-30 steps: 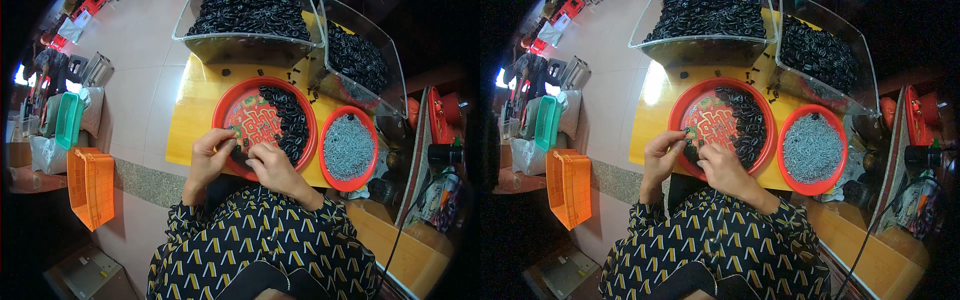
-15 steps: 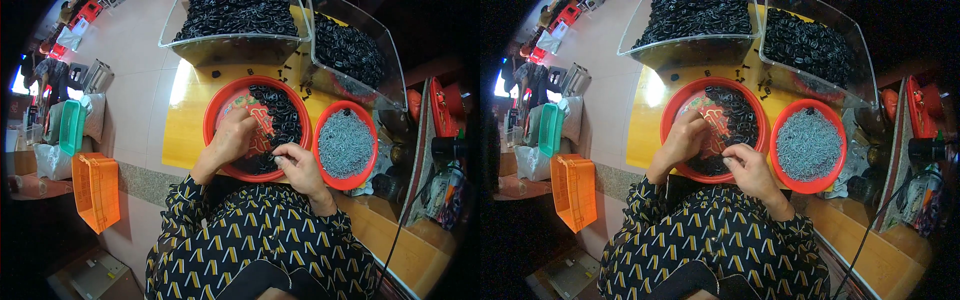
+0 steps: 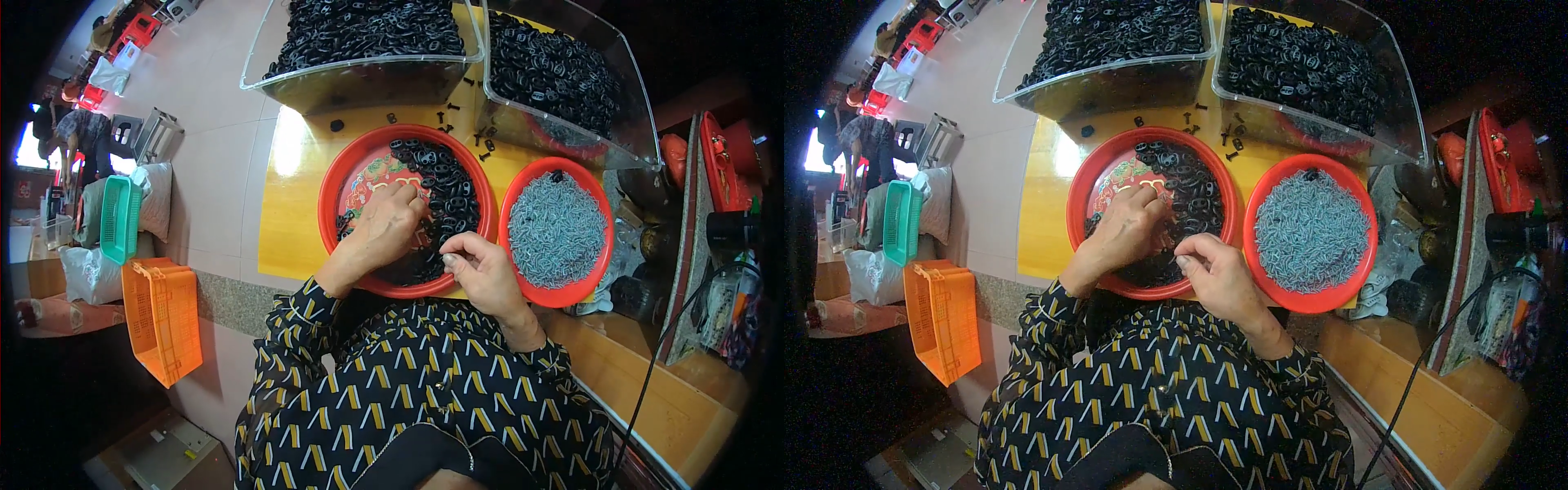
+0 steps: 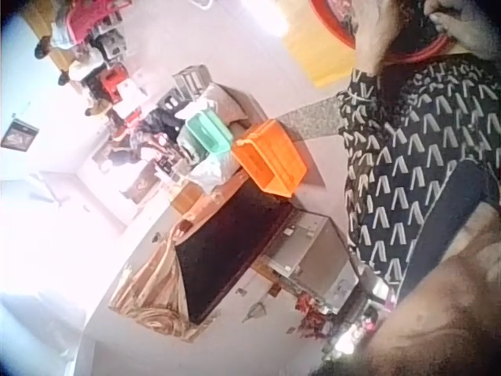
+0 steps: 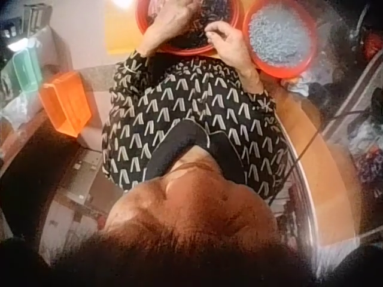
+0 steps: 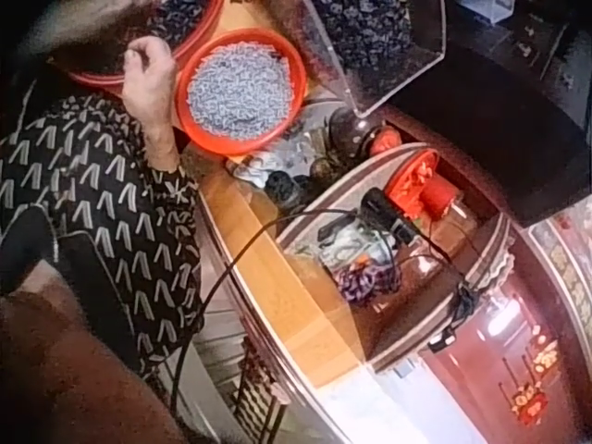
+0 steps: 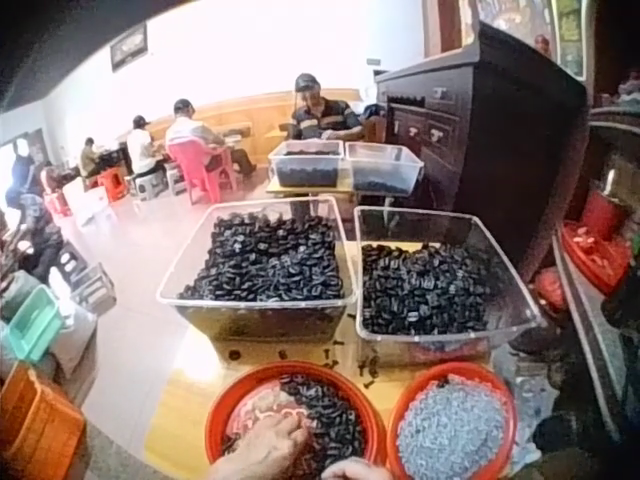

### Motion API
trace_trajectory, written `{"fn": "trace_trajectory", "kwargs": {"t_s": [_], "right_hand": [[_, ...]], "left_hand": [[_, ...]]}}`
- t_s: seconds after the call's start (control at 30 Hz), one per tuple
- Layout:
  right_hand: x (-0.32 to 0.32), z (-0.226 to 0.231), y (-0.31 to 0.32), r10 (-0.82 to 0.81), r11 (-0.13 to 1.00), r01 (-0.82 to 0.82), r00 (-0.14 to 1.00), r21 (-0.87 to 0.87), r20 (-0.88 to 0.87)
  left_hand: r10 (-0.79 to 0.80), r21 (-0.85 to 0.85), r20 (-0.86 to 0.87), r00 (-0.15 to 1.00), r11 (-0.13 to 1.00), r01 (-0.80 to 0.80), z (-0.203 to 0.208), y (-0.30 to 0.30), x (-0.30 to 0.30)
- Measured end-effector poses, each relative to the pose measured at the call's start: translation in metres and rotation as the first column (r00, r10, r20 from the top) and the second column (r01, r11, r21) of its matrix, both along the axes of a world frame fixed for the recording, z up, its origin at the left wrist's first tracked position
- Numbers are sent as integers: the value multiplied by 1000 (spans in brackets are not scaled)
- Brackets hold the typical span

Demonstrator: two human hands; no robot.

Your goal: The person assembles small plastic components by joining and pressing the interlocking pieces together by hand over a tray.

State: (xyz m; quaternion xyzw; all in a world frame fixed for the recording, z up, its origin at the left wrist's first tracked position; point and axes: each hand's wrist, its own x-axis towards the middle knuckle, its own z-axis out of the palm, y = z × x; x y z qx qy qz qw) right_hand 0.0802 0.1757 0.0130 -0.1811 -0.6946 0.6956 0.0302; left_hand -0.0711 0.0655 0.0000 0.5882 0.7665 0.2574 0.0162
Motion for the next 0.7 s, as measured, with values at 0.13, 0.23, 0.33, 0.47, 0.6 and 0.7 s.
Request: {"fn": "trace_trajectory", "kwargs": {"t_s": [0.13,0.23,0.33,0.47,0.6,0.7], "right_hand": [[-3,4,3,69,974,-41,991,223,-119],[-2,7,1,20,996,-14,997,86,-70],[-6,9,-2,-28,998,26,999,-56,-37],[-13,12,-3,65,997,-63,997,43,-38],[-21,16,-5,28,997,-19,992,-77,123],[-26,8,-14,-114,956,111,993,-271,3]], "left_hand": [[-29,-15,-79,996,999,28,-3,-4,-1],[70,110,37,997,991,-74,7,-12,1],[92,137,379,921,979,-154,4,-30,1],[56,212,645,762,945,-249,3,-39,13],[94,77,907,410,922,-379,10,-43,31],[-124,155,987,100,887,-436,3,-43,42]]}}
